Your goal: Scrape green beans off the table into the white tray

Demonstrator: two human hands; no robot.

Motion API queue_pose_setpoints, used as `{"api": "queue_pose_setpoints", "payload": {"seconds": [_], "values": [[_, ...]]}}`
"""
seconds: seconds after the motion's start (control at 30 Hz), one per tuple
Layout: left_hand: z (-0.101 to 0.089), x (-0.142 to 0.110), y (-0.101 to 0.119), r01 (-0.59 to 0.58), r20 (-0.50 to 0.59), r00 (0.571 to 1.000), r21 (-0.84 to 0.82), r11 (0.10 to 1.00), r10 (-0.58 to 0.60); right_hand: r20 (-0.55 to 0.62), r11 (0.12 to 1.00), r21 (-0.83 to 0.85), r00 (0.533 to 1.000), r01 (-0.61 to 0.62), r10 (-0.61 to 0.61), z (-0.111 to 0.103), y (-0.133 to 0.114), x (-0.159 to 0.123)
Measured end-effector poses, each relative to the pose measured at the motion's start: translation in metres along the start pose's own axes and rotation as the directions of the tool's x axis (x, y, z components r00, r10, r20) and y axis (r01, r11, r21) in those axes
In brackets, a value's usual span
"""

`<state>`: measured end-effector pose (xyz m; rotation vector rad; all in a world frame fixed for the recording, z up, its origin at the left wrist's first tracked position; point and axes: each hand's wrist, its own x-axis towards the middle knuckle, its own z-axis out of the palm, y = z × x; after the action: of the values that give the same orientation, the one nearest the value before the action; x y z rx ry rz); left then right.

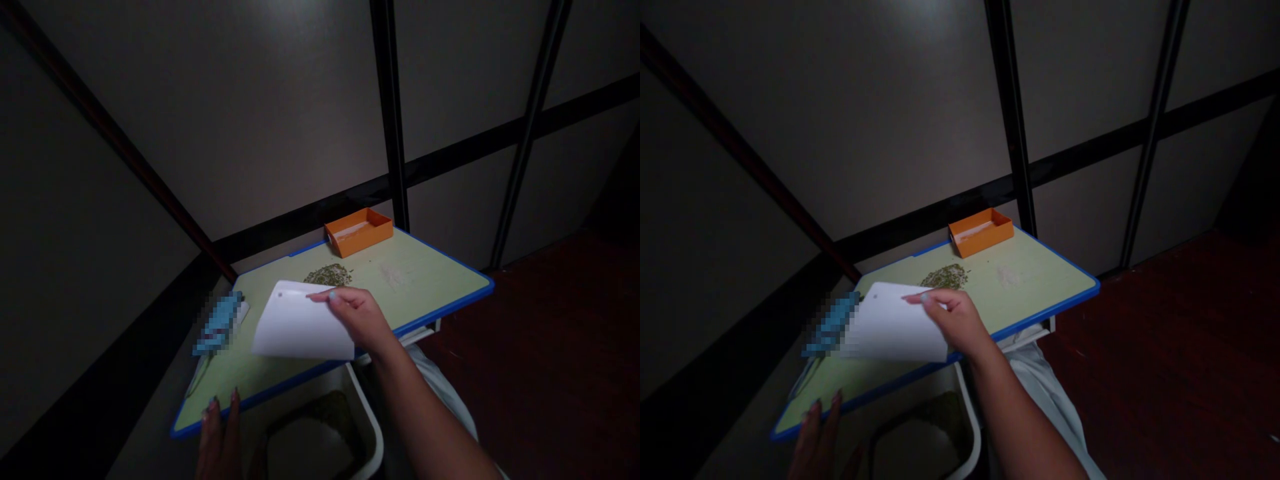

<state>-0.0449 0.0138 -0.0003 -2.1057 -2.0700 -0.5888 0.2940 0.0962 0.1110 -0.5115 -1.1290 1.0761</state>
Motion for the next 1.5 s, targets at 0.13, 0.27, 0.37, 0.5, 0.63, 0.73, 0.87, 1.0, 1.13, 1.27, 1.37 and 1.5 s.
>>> {"api": "queue_pose_setpoints", "payload": {"seconds": [0.13,0.27,0.37,0.5,0.63,0.73,0.87,1.0,1.13,1.27,1.37,1.5], "values": [[-0.003,-0.002,0.006,0.018,0.011,1.0,-0.015,1.0,-0.018,0.131,0.994,-0.056,0.987,0.095,-0.087,0.006,-0.012,-0.007],[-0.006,-0.004,0.013,0.045,0.01,0.999,-0.025,0.999,-0.045,0.157,0.991,-0.058,0.982,0.118,-0.107,0.008,-0.016,-0.012],[-0.008,-0.005,0.016,0.049,0.019,0.999,-0.032,0.998,-0.049,0.143,0.989,-0.07,0.983,0.127,-0.116,0.006,-0.018,-0.013],[-0.01,-0.005,0.019,0.062,0.02,0.998,-0.038,0.997,-0.061,0.139,0.989,-0.078,0.984,0.125,-0.113,0.004,-0.021,-0.013],[-0.01,-0.007,0.027,0.062,-0.014,0.998,-0.046,0.997,-0.063,0.108,0.99,-0.083,0.988,0.118,-0.109,0.001,-0.017,-0.011],[-0.009,-0.009,0.032,0.061,-0.029,0.998,-0.047,0.997,-0.062,-0.058,0.977,-0.143,0.984,0.158,-0.167,-0.005,-0.01,-0.007],[-0.01,-0.011,0.034,0.072,-0.037,0.997,-0.04,0.997,-0.073,-0.13,0.904,-0.379,0.955,0.2,-0.266,-0.017,-0.001,-0.003],[-0.011,-0.011,0.035,0.07,-0.032,0.997,-0.04,0.997,-0.072,-0.047,0.795,-0.571,0.958,0.206,-0.282,-0.025,0.002,-0.003],[-0.014,-0.011,0.038,0.081,-0.029,0.996,-0.035,0.996,-0.082,0.026,0.68,-0.689,0.946,0.251,-0.322,-0.022,-0.004,-0.007],[-0.017,-0.011,0.04,0.084,-0.018,0.996,-0.03,0.996,-0.084,0.115,0.56,-0.783,0.947,0.272,-0.3,-0.014,-0.013,-0.012],[-0.017,-0.011,0.04,0.088,-0.026,0.996,-0.029,0.996,-0.089,0.147,0.455,-0.859,0.965,0.233,-0.217,-0.009,-0.019,-0.014],[-0.016,-0.011,0.041,0.087,-0.041,0.995,-0.027,0.996,-0.088,0.118,0.323,-0.938,0.992,0.124,-0.037,-0.006,-0.021,-0.011]]}}
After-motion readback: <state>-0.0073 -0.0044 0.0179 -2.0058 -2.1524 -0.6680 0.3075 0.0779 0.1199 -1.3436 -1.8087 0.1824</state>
